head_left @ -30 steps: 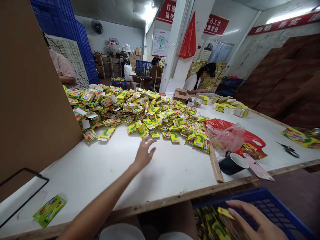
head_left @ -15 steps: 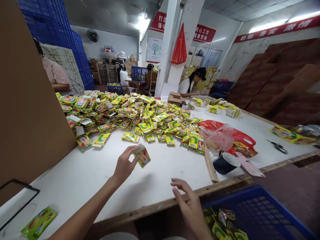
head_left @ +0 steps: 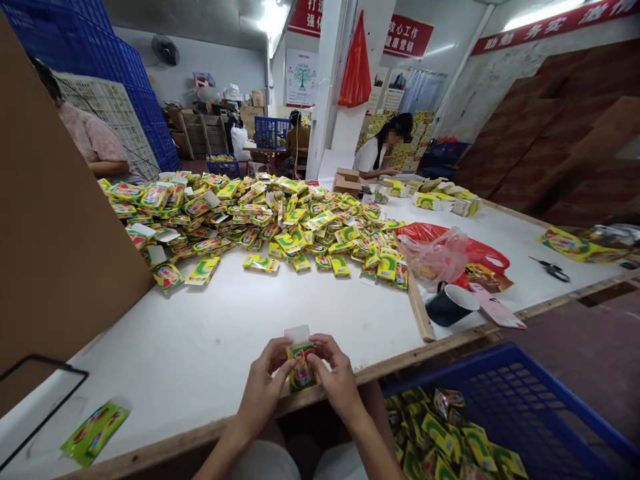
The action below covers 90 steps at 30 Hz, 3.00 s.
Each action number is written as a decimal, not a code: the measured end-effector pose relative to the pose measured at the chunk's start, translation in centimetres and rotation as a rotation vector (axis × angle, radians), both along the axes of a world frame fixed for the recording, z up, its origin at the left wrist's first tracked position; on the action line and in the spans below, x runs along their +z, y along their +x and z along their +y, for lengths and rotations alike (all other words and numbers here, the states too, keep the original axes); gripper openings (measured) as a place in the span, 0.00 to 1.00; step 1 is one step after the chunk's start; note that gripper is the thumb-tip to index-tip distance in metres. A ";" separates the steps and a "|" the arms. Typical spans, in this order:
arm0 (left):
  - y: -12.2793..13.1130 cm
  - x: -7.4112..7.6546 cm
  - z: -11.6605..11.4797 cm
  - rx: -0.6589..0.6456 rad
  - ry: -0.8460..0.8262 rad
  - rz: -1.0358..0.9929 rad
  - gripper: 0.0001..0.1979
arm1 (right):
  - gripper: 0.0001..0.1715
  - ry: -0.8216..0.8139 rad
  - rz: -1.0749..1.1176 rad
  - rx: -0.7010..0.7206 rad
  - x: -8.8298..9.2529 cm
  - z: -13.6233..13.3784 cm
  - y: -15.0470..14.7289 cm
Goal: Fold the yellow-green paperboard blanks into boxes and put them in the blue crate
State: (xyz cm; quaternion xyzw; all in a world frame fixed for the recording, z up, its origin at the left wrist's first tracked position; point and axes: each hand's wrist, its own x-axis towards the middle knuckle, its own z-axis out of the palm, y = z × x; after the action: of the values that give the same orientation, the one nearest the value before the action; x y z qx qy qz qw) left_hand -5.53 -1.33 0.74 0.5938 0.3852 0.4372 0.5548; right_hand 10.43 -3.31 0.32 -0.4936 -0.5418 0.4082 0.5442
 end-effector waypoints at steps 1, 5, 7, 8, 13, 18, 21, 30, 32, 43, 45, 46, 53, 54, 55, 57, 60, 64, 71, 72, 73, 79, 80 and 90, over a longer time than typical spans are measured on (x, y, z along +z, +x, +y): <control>0.1 0.2 0.0 -0.008 0.017 0.027 0.09 | 0.11 -0.001 -0.023 0.014 0.2 0.1 0.3; 0.7 1.0 0.7 -0.019 0.083 0.088 0.08 | 0.08 0.032 -0.122 0.042 1.0 1.4 1.4; 1.1 1.0 1.1 0.004 0.126 0.083 0.09 | 0.08 0.057 -0.129 0.017 1.1 2.2 1.5; 1.3 0.9 1.2 0.031 0.145 0.071 0.10 | 0.07 0.063 -0.107 -0.003 1.0 2.5 1.5; 1.6 0.8 0.9 0.109 0.181 0.086 0.12 | 0.08 0.073 -0.019 -0.015 0.8 2.7 0.9; 1.2 1.7 0.6 0.167 0.181 0.176 0.07 | 0.08 0.086 -0.105 0.057 1.3 1.9 0.5; 1.4 1.9 0.6 0.207 0.113 0.155 0.08 | 0.08 0.071 -0.115 0.012 1.6 2.0 0.1; 1.6 1.1 1.3 0.245 0.022 0.067 0.08 | 0.08 -0.008 -0.138 -0.004 2.0 3.2 0.0; 1.4 0.7 0.9 0.216 0.025 0.043 0.09 | 0.08 -0.020 -0.104 0.038 1.5 3.0 0.0; -1.5 1.3 10.0 0.166 0.445 0.596 0.14 | 0.14 -0.133 -0.450 -0.326 5.1 -3.0 10.4; -2.1 1.3 14.9 0.254 0.494 0.812 0.20 | 0.16 -0.164 -0.559 -0.412 5.5 -5.0 13.8; -2.3 1.3 17.1 0.268 0.490 0.836 0.24 | 0.17 -0.180 -0.586 -0.437 5.5 -5.7 14.7; -2.4 2.2 24.2 0.189 0.433 0.905 0.18 | 0.18 -0.228 -0.460 -0.215 3.2 -5.3 9.8; -2.4 2.3 23.8 0.173 0.426 0.895 0.14 | 0.18 -0.216 -0.432 -0.195 3.0 -4.8 8.7; -2.3 2.4 23.0 0.156 0.420 0.880 0.11 | 0.18 -0.207 -0.406 -0.182 2.9 -4.4 7.7; -2.1 2.4 20.3 0.127 0.407 0.828 0.09 | 0.17 -0.187 -0.351 -0.186 2.7 -3.4 6.2; -1.4 2.0 13.9 0.099 0.380 0.720 0.14 | 0.14 -0.138 -0.244 -0.219 2.2 -1.8 4.2; -0.3 1.0 5.0 -0.011 0.134 0.294 0.13 | 0.12 -0.050 -0.039 -0.120 1.1 -0.1 1.0; -0.4 0.1 0.5 0.066 -0.100 -0.028 0.18 | 0.10 -0.008 0.002 0.008 -0.1 1.3 -1.4; -0.7 0.2 0.6 0.046 -0.107 -0.025 0.17 | 0.09 -0.001 -0.027 0.033 -0.1 1.5 -1.3; -1.0 0.3 0.8 0.027 -0.117 -0.022 0.17 | 0.08 0.003 -0.057 0.059 -0.1 1.8 -1.2; -2.8 0.5 1.1 -0.039 -0.099 0.068 0.18 | 0.08 0.008 -0.169 0.085 0.6 3.5 -1.7; -3.0 0.4 1.1 -0.048 -0.082 0.089 0.17 | 0.09 0.027 -0.175 0.078 0.7 3.7 -2.0; -2.8 0.3 0.6 0.146 0.092 0.145 0.11 | 0.10 0.111 -0.075 0.116 1.0 3.2 -3.1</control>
State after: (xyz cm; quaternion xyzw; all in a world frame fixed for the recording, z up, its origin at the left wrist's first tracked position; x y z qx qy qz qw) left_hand -8.36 -0.72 1.07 0.6190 0.4464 0.4496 0.4642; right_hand 7.37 -0.11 1.35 -0.4455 -0.6112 0.3897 0.5255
